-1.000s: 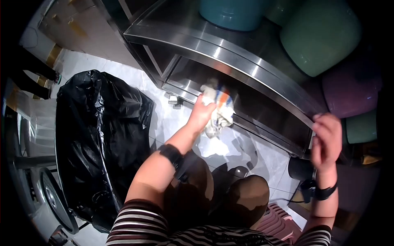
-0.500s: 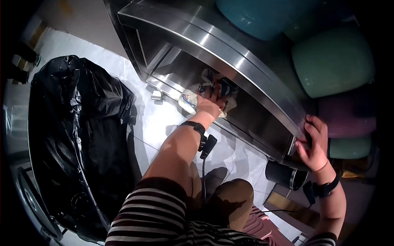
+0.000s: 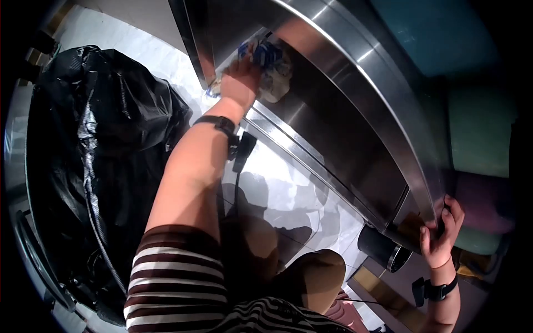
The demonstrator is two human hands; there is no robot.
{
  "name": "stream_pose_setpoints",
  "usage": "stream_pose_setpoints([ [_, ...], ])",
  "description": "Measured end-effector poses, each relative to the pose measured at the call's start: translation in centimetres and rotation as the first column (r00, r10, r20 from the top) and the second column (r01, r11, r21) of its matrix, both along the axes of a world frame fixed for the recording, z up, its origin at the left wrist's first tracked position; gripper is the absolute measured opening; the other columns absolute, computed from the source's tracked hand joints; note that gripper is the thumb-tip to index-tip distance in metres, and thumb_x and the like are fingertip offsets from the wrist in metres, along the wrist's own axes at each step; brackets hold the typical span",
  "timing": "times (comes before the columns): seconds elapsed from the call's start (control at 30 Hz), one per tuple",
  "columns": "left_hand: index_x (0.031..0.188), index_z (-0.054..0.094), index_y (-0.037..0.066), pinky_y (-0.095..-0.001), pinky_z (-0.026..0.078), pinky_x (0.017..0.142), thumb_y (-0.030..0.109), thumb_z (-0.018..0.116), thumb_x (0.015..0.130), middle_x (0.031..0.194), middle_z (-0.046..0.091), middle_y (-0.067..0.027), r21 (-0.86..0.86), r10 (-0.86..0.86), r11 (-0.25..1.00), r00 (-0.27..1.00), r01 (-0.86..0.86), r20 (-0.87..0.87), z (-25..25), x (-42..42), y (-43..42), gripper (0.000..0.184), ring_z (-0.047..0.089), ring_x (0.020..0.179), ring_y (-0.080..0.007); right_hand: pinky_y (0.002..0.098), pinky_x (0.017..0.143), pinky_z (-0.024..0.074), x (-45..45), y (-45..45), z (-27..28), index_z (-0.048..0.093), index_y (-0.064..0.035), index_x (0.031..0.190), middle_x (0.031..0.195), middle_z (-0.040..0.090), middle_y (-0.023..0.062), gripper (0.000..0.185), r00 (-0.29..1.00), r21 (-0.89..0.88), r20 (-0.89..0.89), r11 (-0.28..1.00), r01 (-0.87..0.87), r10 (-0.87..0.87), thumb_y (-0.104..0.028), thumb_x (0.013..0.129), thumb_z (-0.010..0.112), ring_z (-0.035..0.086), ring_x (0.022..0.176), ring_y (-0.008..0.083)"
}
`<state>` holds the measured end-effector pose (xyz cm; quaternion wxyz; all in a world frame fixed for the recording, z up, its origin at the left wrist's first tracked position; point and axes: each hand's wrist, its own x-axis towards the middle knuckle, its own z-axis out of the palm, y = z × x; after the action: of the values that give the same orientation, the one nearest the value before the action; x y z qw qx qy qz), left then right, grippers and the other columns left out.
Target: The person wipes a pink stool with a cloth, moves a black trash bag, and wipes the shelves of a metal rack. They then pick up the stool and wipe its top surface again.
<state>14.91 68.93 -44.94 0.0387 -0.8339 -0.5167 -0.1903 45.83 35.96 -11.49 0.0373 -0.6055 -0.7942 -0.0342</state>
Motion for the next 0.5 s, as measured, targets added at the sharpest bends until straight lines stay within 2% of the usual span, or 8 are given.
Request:
stream_pose_setpoints([
  [0.03, 0.117, 0.058, 0.015, -0.0455, 0.046, 0.083, 0.026, 0.049, 0.087, 0.126, 0.051, -0.0103, 0.01, 0.083, 0.997, 0.994, -0.082, -0.076, -0.2, 1.2, 0.2, 0.034, 0.054, 0.108, -0.0296, 0.0495, 0.092, 0.0358, 0.2, 0.0, 0.0, 0.037, -0.0117, 0.13, 0.126, 0.042, 0.0247, 0.059, 1.0, -0.005, 0.01, 1.0, -0.002, 0.003, -0.015, 0.078, 0.064, 0.044, 0.111, 0.0394],
  [0.07, 0.127, 0.051, 0.01, -0.0491, 0.042, 0.087, 0.024, 0.047, 0.087, 0.131, 0.047, -0.0103, -0.14, 0.13, 0.98, 0.986, -0.144, -0.103, -2.2, 2.1, 2.6, 0.042, 0.051, 0.111, -0.0317, 0.0495, 0.092, 0.0357, 0.3, -0.3, 0.0, 0.037, -0.012, 0.13, 0.126, 0.042, 0.0246, 0.059, 1.0, -0.013, 0.002, 1.0, 0.0, 0.0, -0.016, 0.078, 0.064, 0.044, 0.111, 0.0392],
  [0.17, 0.135, 0.04, 0.009, -0.0476, 0.04, 0.09, 0.025, 0.044, 0.088, 0.132, 0.046, -0.0086, -0.237, -0.008, 0.971, 0.989, -0.028, -0.148, -3.5, 2.8, 5.5, 0.049, 0.048, 0.115, -0.0298, 0.0493, 0.092, 0.0353, 1.1, -0.7, 0.0, 0.036, -0.0133, 0.132, 0.128, 0.04, 0.024, 0.062, 1.0, -0.031, -0.02, 0.999, 0.01, -0.01, -0.018, 0.078, 0.065, 0.044, 0.111, 0.0384],
  [0.27, 0.128, 0.045, 0.009, -0.0482, 0.042, 0.086, 0.026, 0.045, 0.088, 0.126, 0.05, -0.0096, 0.011, -0.057, 0.998, 0.996, 0.057, 0.065, -5.3, 2.4, 4.5, 0.044, 0.049, 0.114, -0.0294, 0.0494, 0.092, 0.0354, 1.0, -0.6, 0.3, 0.036, -0.0138, 0.133, 0.128, 0.04, 0.0242, 0.062, 1.0, -0.048, 0.004, 0.999, -0.001, 0.002, -0.019, 0.078, 0.064, 0.044, 0.111, 0.0385],
  [0.33, 0.11, 0.052, 0.007, -0.0457, 0.044, 0.078, 0.023, 0.048, 0.085, 0.111, 0.054, -0.0119, 0.06, -0.088, 0.995, 0.974, 0.077, 0.206, -4.7, 2.8, 1.7, 0.03, 0.053, 0.1, -0.0308, 0.0496, 0.092, 0.0354, 0.9, -0.8, 0.4, 0.036, -0.014, 0.133, 0.127, 0.04, 0.0243, 0.062, 1.0, -0.054, 0.003, 0.999, 0.01, -0.01, -0.019, 0.078, 0.064, 0.044, 0.111, 0.0386],
  [0.4, 0.092, 0.059, 0.005, -0.0432, 0.045, 0.07, 0.021, 0.052, 0.082, 0.096, 0.059, -0.0142, 0.033, -0.095, 0.995, 0.94, 0.089, 0.327, -2.4, 5.0, -3.4, 0.02, 0.056, 0.087, -0.0321, 0.0497, 0.092, 0.0353, 1.0, -0.6, 0.3, 0.036, -0.0141, 0.132, 0.127, 0.04, 0.0244, 0.061, 1.0, -0.042, 0.003, 0.999, 0.013, -0.013, -0.019, 0.078, 0.064, 0.044, 0.111, 0.0387],
  [0.43, 0.085, 0.061, 0.006, -0.0422, 0.045, 0.067, 0.021, 0.052, 0.083, 0.09, 0.059, -0.0147, -0.006, -0.033, 0.999, 0.964, 0.036, 0.263, -1.3, 7.4, -5.7, 0.017, 0.056, 0.08, -0.0331, 0.0497, 0.092, 0.0353, 1.0, -0.7, 0.1, 0.036, -0.0142, 0.132, 0.127, 0.04, 0.0243, 0.061, 1.0, -0.035, 0.006, 0.999, 0.016, -0.016, -0.019, 0.078, 0.064, 0.044, 0.111, 0.0387],
  [0.5, 0.08, 0.065, 0.009, -0.0435, 0.045, 0.073, 0.025, 0.053, 0.082, 0.087, 0.062, -0.0107, -0.197, -0.197, 0.952, 0.96, 0.236, 0.198, 0.3, 12.0, -10.9, 0.02, 0.058, 0.084, -0.0314, 0.0495, 0.092, 0.0353, 1.0, -0.8, 0.1, 0.036, -0.0142, 0.132, 0.127, 0.04, 0.0242, 0.061, 1.0, -0.04, 0.01, 0.999, 0.021, -0.021, -0.018, 0.078, 0.064, 0.044, 0.112, 0.0385],
])
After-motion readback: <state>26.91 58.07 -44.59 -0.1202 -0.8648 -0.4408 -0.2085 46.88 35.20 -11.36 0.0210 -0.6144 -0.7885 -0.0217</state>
